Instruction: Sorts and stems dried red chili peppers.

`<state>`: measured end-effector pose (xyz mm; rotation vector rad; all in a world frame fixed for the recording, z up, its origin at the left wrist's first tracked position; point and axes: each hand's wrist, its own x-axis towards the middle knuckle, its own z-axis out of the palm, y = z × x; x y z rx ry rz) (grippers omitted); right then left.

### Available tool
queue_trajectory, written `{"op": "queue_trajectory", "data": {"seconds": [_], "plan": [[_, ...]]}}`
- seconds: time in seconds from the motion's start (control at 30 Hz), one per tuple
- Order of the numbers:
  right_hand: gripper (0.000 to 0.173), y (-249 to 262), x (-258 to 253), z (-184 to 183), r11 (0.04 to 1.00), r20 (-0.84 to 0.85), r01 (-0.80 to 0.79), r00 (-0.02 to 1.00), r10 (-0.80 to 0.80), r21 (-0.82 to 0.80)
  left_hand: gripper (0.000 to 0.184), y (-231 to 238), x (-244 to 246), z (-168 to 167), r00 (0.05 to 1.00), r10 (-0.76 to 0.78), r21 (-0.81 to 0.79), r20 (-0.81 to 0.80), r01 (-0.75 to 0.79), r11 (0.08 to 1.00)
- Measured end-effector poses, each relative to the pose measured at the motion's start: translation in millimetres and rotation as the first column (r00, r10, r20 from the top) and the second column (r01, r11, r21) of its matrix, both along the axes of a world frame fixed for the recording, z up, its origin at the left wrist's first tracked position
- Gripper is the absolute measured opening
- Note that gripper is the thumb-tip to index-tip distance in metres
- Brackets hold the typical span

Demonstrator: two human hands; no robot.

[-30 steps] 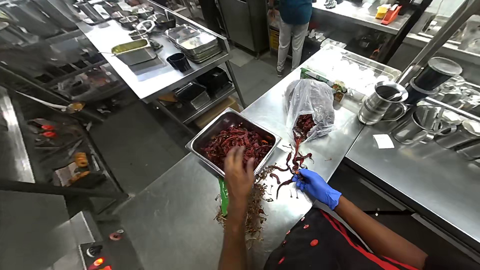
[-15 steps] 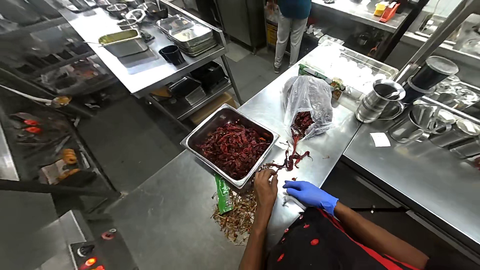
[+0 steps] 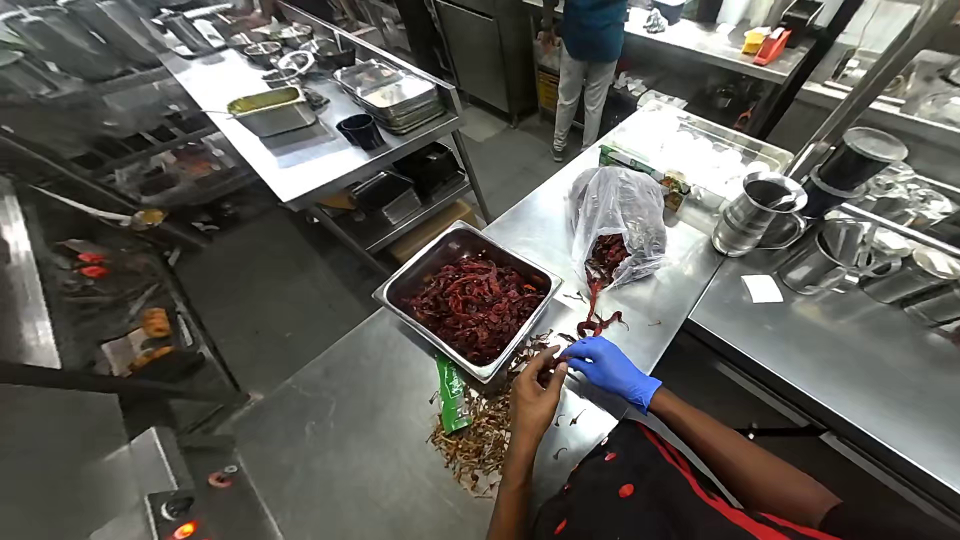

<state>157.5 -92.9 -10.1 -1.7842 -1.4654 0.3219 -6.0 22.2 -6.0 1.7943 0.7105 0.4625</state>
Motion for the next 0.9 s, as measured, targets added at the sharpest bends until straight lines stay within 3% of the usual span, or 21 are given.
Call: {"op": "queue_trajectory", "data": {"seconds": [0.07, 0.17, 0.3, 0.4, 0.5, 0.57, 0.63, 0.67, 0.8, 0.9], "plan": [[0.015, 0.8, -0.8, 3.4, 0.998, 0.004, -0.058, 0.998, 0.058, -0.015, 0.023, -4.9, 3.7, 6.5, 0.998, 0.058, 0.073, -0.007, -0.057, 0.996], [0.018, -3.4, 2.5, 8.7, 0.993, -0.175, -0.114, 0.979, 0.106, -0.039, 0.014, -3.2, 8.7, 8.6, 0.996, 0.085, 0.108, 0.017, -0.086, 0.99], [0.038, -13.9, 7.9, 9.0, 0.978, -0.485, -0.182, 0.867, 0.111, -0.102, 0.016, 0.7, 11.1, 3.5, 0.995, 0.04, -0.016, 0.09, -0.038, 0.999], [0.038, -14.2, -2.6, -4.4, 0.991, -0.591, -0.074, 0.807, -0.005, -0.11, 0.014, -4.1, 12.4, -2.9, 0.996, 0.064, 0.048, 0.059, -0.067, 0.997], [0.032, -10.2, -14.6, -13.6, 0.992, -0.5, 0.056, 0.86, -0.104, -0.11, 0.006, -15.5, 15.6, -5.4, 0.986, 0.155, 0.276, -0.053, -0.135, 0.952], [0.029, -5.2, -22.8, -11.4, 0.987, -0.214, 0.155, 0.964, -0.158, -0.029, 0.005, -25.7, 17.2, -5.1, 0.972, 0.224, 0.458, -0.076, -0.165, 0.873], [0.027, -0.8, -27.3, -17.6, 0.965, 0.103, 0.243, 0.962, -0.253, 0.099, 0.01, -37.0, 19.1, -3.0, 0.967, 0.25, 0.609, -0.044, -0.173, 0.774], [0.028, -0.9, -27.0, -19.8, 0.958, 0.154, 0.263, 0.948, -0.279, 0.116, 0.012, -39.3, 19.3, -0.6, 0.968, 0.252, 0.635, -0.019, -0.183, 0.751], [0.027, -8.7, -12.3, -3.4, 0.947, -0.056, 0.295, 0.951, -0.304, -0.126, 0.022, -7.2, 1.7, 40.1, 0.974, 0.222, 0.551, -0.045, -0.161, 0.819], [0.029, -18.2, 7.8, -13.9, 0.922, -0.148, 0.285, 0.932, -0.331, -0.263, 0.029, 42.2, -8.1, 80.0, 0.971, 0.229, 0.567, -0.067, -0.152, 0.81]]}}
